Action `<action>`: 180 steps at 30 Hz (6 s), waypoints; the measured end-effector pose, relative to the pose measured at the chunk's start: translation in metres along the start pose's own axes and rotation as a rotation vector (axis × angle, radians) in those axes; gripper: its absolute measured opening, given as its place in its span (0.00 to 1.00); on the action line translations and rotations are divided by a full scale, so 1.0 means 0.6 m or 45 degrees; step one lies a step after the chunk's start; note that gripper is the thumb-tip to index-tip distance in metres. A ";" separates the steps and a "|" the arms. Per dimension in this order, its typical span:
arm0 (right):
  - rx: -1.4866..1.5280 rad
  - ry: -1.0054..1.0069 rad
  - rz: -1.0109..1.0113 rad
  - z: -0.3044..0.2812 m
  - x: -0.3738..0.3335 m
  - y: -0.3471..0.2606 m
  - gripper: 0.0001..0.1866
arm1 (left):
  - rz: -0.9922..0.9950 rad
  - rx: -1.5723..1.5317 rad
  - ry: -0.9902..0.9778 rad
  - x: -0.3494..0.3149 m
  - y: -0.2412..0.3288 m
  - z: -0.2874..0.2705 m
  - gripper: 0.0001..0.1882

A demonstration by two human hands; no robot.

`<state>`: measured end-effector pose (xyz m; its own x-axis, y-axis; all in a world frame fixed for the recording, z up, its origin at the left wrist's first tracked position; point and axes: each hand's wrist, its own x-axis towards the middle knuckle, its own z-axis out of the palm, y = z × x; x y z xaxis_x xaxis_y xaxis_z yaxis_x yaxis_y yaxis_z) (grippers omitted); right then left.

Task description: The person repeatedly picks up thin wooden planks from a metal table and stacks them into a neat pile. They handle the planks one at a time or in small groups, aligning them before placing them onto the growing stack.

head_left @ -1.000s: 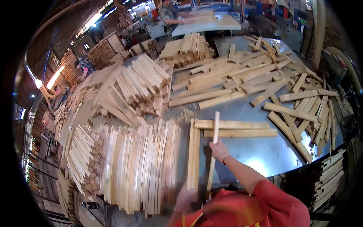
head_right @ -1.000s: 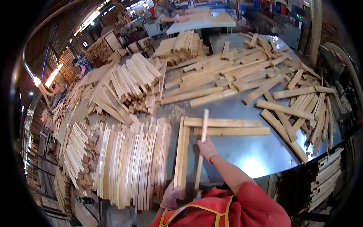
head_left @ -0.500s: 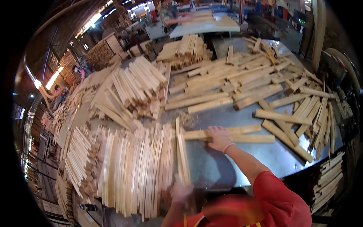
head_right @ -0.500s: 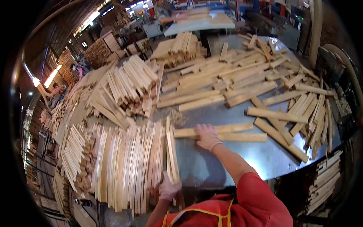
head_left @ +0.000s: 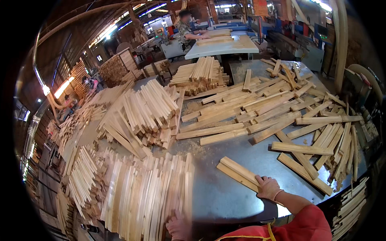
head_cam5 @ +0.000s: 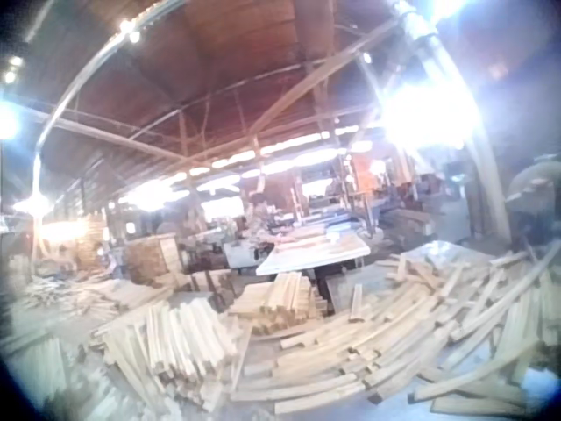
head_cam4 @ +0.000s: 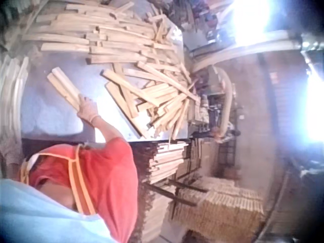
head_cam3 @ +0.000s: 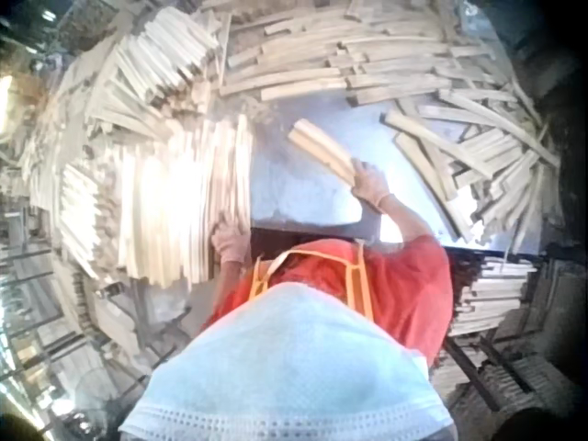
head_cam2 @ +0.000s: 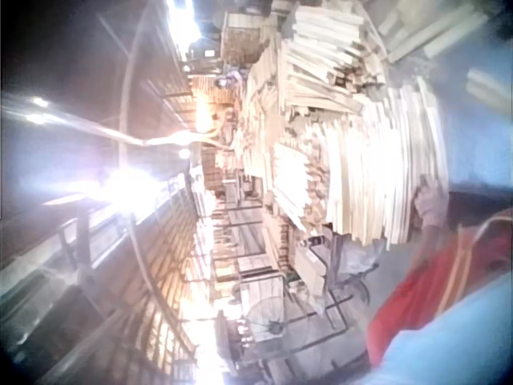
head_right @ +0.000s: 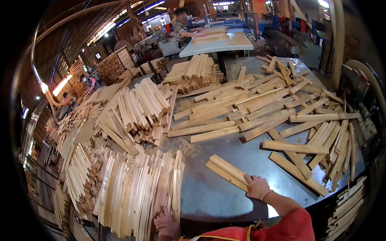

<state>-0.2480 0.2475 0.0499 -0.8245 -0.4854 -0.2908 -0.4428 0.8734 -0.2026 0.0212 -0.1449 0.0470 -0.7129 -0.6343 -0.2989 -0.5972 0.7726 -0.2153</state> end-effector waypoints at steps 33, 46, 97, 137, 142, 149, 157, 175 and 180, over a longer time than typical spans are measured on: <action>-0.105 0.491 0.130 -0.152 0.286 0.243 0.31 | 0.323 -0.019 0.418 0.068 0.083 0.065 0.51; -0.124 0.033 -0.369 -0.022 0.158 0.178 0.26 | 0.263 0.011 0.360 0.089 0.090 0.088 0.56; 0.256 0.799 0.788 0.014 0.179 0.226 0.57 | 0.673 -0.271 0.657 -0.159 0.184 0.101 0.31; 0.562 0.447 0.401 0.063 0.068 0.113 0.45 | -0.018 0.208 0.555 0.080 -0.078 -0.026 0.24; 0.214 0.528 0.573 0.078 0.059 0.003 0.38 | 0.032 0.114 0.466 0.074 -0.077 0.000 0.38; 1.160 0.384 0.374 0.166 -0.030 -0.181 0.21 | 0.687 -0.463 0.444 -0.016 0.115 0.017 0.41; 0.360 0.641 0.249 0.039 -0.034 0.058 0.29 | 0.804 -0.242 0.306 0.024 0.279 0.004 0.45; 1.251 0.358 0.705 0.002 -0.020 0.347 0.44 | 0.568 -1.362 -0.434 0.096 0.349 -0.189 0.32; 2.016 0.290 0.702 0.103 -0.028 0.062 0.37 | 0.083 -2.532 -1.201 -0.111 0.236 0.050 0.32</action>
<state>-0.2286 0.2857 -0.0104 -0.8420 -0.0196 -0.5391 0.5394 -0.0368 -0.8412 -0.0048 0.0078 0.0086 -0.7742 0.0531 -0.6307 -0.5187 -0.6242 0.5842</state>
